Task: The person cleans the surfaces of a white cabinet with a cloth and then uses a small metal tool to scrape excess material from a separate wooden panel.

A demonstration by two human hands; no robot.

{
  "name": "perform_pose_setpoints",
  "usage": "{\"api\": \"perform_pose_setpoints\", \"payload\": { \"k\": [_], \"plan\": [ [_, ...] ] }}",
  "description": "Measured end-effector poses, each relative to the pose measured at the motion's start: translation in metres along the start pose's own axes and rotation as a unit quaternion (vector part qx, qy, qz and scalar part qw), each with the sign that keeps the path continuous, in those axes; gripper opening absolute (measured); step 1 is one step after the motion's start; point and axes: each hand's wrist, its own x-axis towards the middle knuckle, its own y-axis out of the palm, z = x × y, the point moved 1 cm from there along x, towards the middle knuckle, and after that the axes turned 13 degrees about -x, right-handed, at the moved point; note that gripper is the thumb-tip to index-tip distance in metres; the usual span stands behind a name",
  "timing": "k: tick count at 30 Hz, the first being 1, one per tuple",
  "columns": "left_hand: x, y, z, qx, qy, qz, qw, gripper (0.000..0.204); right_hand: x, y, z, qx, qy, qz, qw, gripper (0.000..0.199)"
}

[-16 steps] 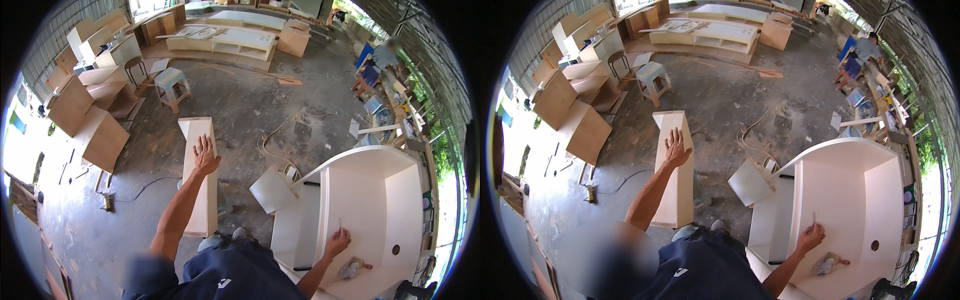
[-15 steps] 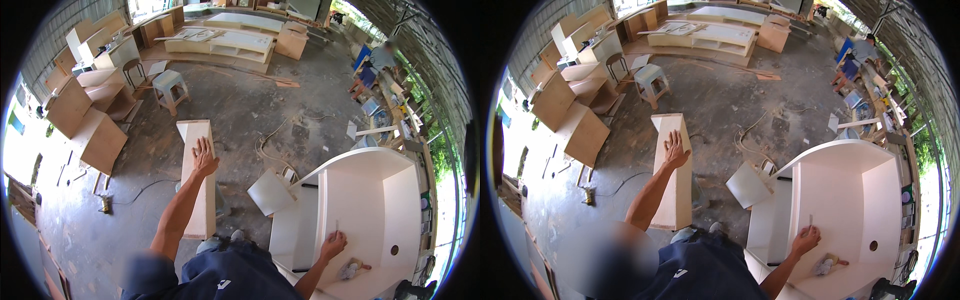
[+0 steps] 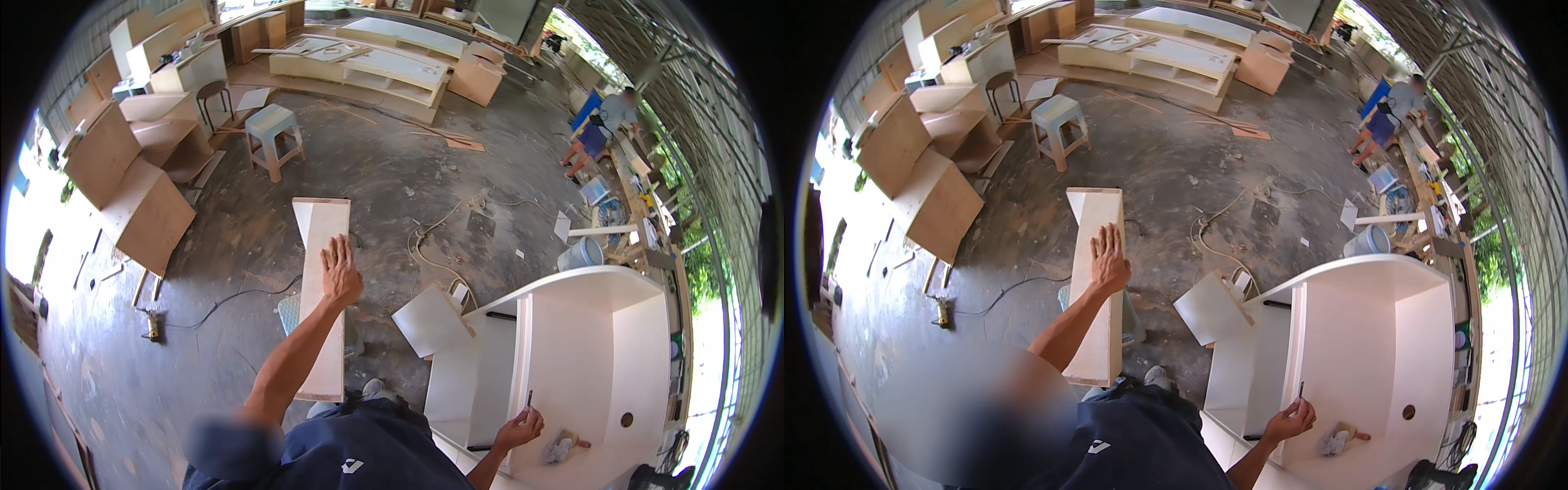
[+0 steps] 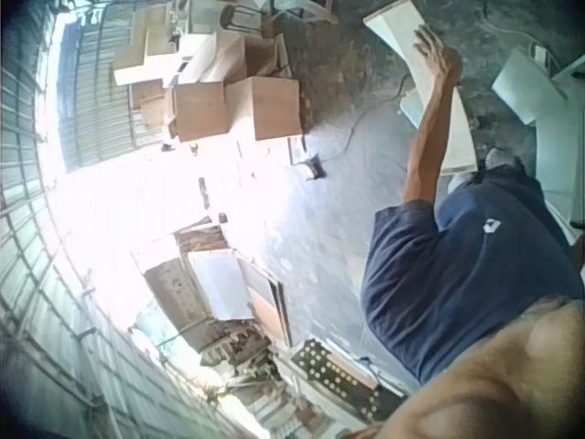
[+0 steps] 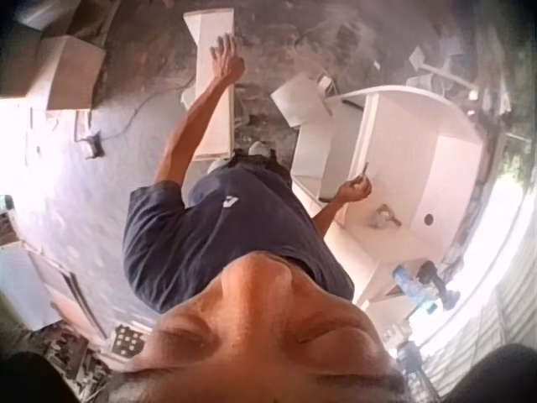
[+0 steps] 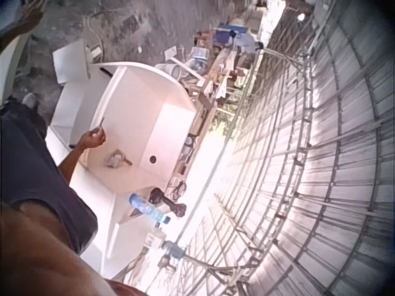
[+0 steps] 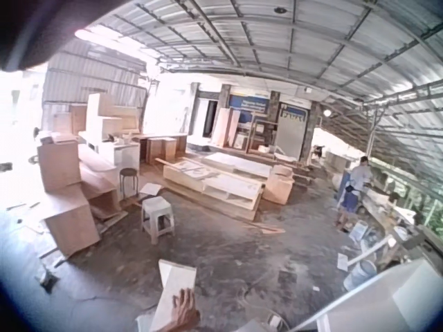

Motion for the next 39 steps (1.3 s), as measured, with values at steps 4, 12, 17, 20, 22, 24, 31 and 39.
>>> {"api": "perform_pose_setpoints", "payload": {
  "k": [4,12,17,20,22,24,31,39],
  "plan": [
    [0.039,0.008,-0.003,-0.02,-0.009,-0.006,1.0,0.09,0.016,0.023,0.054,0.3,0.162,-0.007,0.94,0.019],
    [0.105,0.011,0.006,0.059,-0.075,-0.027,0.995,0.088,0.025,0.088,0.239,0.555,0.322,0.354,0.68,0.025],
    [0.038,-0.001,-0.003,0.039,-0.008,-0.051,0.998,0.078,0.069,0.162,0.391,0.603,0.104,0.545,0.573,0.015],
    [-0.02,-0.022,-0.016,-0.026,-0.02,-0.036,0.999,0.075,0.081,0.201,0.476,0.636,-0.031,0.54,0.55,0.017],
    [-0.057,-0.028,-0.016,-0.055,-0.017,-0.048,0.997,0.065,0.086,0.216,0.525,0.626,-0.09,0.53,0.566,0.017],
    [-0.074,-0.041,-0.001,-0.082,-0.011,-0.064,0.994,0.056,0.082,0.228,0.562,0.624,-0.119,0.525,0.566,0.017],
    [-0.006,-0.073,0.014,-0.125,-0.02,-0.115,0.985,0.037,0.08,0.239,0.595,0.588,-0.267,0.41,0.644,0.013],
    [0.092,-0.046,0.049,0.047,0.054,0.017,0.997,0.057,0.083,0.226,0.596,0.566,-0.315,0.397,0.65,0.009]
  ]
}}
